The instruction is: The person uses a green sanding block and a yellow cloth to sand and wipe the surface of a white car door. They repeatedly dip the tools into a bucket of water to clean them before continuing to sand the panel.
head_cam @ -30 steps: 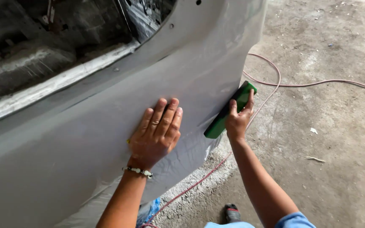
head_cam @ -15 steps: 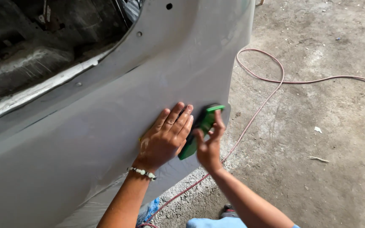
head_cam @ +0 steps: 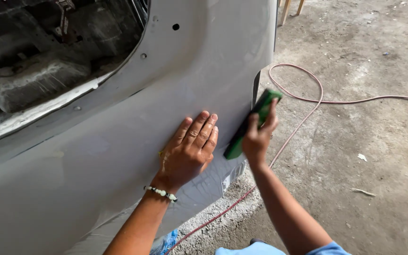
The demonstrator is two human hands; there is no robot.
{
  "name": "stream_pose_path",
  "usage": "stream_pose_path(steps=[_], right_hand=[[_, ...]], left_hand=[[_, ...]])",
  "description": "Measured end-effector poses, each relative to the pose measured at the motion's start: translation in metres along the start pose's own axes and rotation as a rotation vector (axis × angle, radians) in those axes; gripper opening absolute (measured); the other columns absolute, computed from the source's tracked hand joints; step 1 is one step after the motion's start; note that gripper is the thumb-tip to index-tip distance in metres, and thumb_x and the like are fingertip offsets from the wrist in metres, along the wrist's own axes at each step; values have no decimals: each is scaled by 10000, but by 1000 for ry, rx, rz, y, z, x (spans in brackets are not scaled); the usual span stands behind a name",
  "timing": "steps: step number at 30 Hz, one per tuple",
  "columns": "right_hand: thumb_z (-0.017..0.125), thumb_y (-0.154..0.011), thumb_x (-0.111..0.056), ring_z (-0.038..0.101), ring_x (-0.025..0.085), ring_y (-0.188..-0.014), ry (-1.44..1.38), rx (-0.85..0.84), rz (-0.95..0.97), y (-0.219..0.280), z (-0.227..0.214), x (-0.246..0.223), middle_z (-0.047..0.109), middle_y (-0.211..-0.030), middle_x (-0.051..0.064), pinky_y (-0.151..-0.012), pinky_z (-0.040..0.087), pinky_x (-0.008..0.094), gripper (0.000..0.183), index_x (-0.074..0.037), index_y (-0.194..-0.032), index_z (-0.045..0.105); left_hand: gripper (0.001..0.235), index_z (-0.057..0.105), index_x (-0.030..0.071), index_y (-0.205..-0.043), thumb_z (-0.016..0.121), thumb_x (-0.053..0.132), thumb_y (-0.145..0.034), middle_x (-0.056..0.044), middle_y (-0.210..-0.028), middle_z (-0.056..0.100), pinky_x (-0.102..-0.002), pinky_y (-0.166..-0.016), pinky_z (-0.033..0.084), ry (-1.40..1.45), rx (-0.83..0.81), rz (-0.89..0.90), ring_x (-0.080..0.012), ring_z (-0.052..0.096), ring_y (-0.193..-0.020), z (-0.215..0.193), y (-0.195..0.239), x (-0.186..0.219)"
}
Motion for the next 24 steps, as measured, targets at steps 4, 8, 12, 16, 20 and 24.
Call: stream_pose_path(steps=[4,8,12,16,20,24], right_hand=[[600,-1043,-20,383,382,-1451,337,107,32,2,-7,-14,399,-1549,207,-1239,306,490,673,-105,-1653,329],[623,-979,-26,297,402,-1521,294,-71,-327,11,19,-61,368,-1605,206,-1299,241,496,674,-115,-1596,366],[632,-1033,-21,337,388,-1520,269,39,-211,-68,4,-84,369,-1615,215,-1307,285,489,654,-109,-1634,391],[683,-996,-54,352,385,-1426,271,14,-277,-60,8,-100,345,-1543,231,-1238,299,481,653,-100,-1595,427],[668,-1008,-115,371,365,-1389,225,-72,-369,-94,18,-118,358,-1512,221,-1206,331,468,613,-117,-1579,446],[670,-1100,-159,396,321,-1399,147,19,-317,-112,16,-109,398,-1512,175,-1200,396,433,547,-189,-1612,478]], left_hand=[[577,631,62,-1384,708,328,-878,-139,-1594,486,-501,-1259,221,-38,16,-2,-300,377,-1516,-18,-27,-11],[535,614,48,-1422,684,275,-943,-176,-1608,468,-504,-1271,229,-92,81,-36,-327,365,-1531,-41,-55,-26],[514,602,32,-1433,656,249,-971,-181,-1607,472,-502,-1286,236,-115,75,-33,-332,362,-1538,-56,-63,-31],[512,597,35,-1447,636,245,-982,-188,-1599,482,-498,-1279,248,-136,102,-40,-327,375,-1530,-57,-65,-31],[489,599,58,-1472,599,248,-1022,-177,-1585,498,-498,-1275,269,-178,152,-73,-324,408,-1517,-59,-59,-32],[449,619,91,-1435,559,293,-1039,-145,-1567,517,-525,-1258,280,-211,178,-115,-316,434,-1498,-60,-59,-29]])
Point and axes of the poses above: each hand's wrist, its own y-axis away from the middle knuckle, its own z-axis out of the palm, x = y × z, the point moved 10 cm from there along -y, towards the middle knuckle
